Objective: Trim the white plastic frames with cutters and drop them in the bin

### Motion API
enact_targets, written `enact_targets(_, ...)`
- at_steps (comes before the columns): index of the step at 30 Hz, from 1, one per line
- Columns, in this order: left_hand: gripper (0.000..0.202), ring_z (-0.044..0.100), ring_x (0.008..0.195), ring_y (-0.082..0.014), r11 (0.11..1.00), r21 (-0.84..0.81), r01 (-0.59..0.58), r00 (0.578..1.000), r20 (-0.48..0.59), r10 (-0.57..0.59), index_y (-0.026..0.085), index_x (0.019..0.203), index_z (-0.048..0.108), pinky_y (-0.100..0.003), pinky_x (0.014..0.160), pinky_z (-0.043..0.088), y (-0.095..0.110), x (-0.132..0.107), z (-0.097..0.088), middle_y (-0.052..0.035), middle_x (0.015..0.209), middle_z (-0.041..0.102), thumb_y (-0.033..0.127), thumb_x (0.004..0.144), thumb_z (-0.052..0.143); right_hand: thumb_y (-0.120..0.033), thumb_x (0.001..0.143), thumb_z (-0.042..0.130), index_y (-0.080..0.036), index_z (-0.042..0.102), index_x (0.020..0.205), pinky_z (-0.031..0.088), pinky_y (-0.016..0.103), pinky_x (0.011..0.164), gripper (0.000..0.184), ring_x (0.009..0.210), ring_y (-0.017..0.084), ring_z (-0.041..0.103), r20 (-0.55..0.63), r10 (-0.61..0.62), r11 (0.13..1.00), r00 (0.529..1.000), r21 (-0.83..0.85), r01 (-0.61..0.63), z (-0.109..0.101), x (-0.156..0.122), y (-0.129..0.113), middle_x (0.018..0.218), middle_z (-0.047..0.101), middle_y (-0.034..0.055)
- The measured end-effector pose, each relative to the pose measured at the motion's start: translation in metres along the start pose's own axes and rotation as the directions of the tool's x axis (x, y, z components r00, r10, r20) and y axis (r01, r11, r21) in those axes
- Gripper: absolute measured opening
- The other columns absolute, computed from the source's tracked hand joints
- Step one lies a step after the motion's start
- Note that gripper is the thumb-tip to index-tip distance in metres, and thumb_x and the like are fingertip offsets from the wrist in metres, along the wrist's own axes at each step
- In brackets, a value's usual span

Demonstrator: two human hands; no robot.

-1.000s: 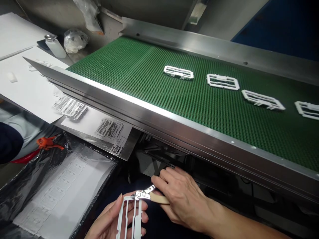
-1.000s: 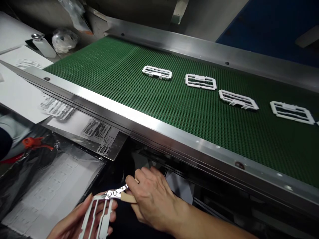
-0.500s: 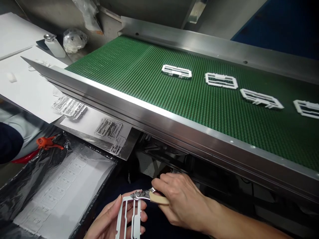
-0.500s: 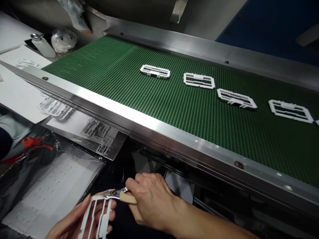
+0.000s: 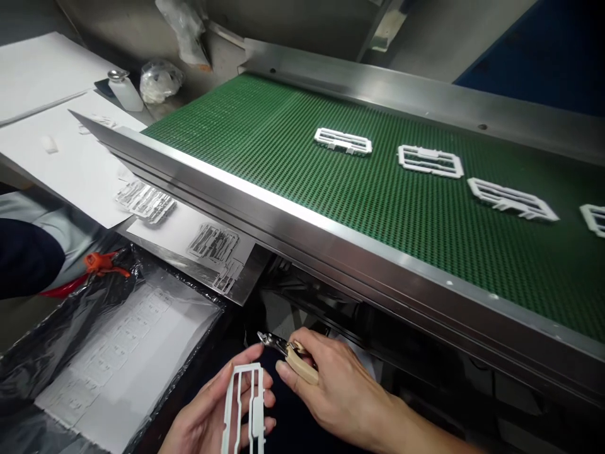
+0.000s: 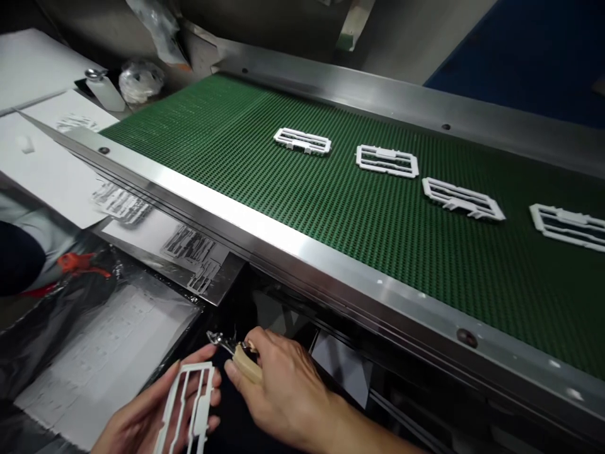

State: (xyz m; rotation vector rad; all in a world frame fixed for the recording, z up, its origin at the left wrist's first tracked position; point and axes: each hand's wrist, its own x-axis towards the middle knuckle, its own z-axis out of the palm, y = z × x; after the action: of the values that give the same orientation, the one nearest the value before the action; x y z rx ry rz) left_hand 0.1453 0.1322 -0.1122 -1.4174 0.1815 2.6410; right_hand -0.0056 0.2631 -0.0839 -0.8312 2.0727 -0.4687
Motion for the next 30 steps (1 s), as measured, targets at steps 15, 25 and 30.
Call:
enact_targets(15, 0.022, 0.048, 0.077, -0.0154, 0.882, 0.060, -0.467, 0.871, -0.142, 0.470, 0.020, 0.073, 0.064, -0.025, 0.071, 0.049, -0.022, 0.018, -0.017, 0.0004, 0.074, 0.055, 0.036, 0.070, 0.079, -0.041, 0.085, 0.056, -0.023, 0.056, 0.100, 0.040, 0.034, 0.080, 0.023, 0.097, 0.026, 0.056, 0.271, 0.022, 0.998, 0.962, -0.058, -0.007, 0.023, -0.004, -0.003, 0.099, 0.061, 0.0049)
enact_targets(25, 0.019, 0.046, 0.075, -0.0148, 0.873, 0.156, -0.463, 0.882, -0.023, 0.471, 0.022, 0.073, 0.062, -0.023, 0.070, 0.045, -0.010, -0.001, -0.046, 0.0006, 0.078, 0.056, 0.038, 0.080, 0.070, -0.044, 0.086, 0.055, -0.024, 0.057, 0.103, 0.041, 0.036, 0.083, 0.027, 0.095, 0.026, 0.057, 0.235, 0.015, 0.986, 0.972, -0.163, 0.025, 0.044, -0.008, -0.028, 0.101, 0.062, 0.0046)
enact_targets(30, 0.022, 0.046, 0.078, -0.0159, 0.862, 0.158, -0.482, 0.872, -0.015, 0.490, 0.021, 0.073, 0.063, -0.025, 0.072, 0.045, 0.004, -0.010, -0.065, 0.0005, 0.077, 0.054, 0.040, 0.076, 0.073, -0.044, 0.086, 0.055, -0.024, 0.058, 0.105, 0.041, 0.035, 0.083, 0.028, 0.096, 0.024, 0.057, 0.233, 0.023, 0.983, 0.972, -0.183, 0.020, 0.059, -0.005, -0.051, 0.100, 0.062, 0.0043)
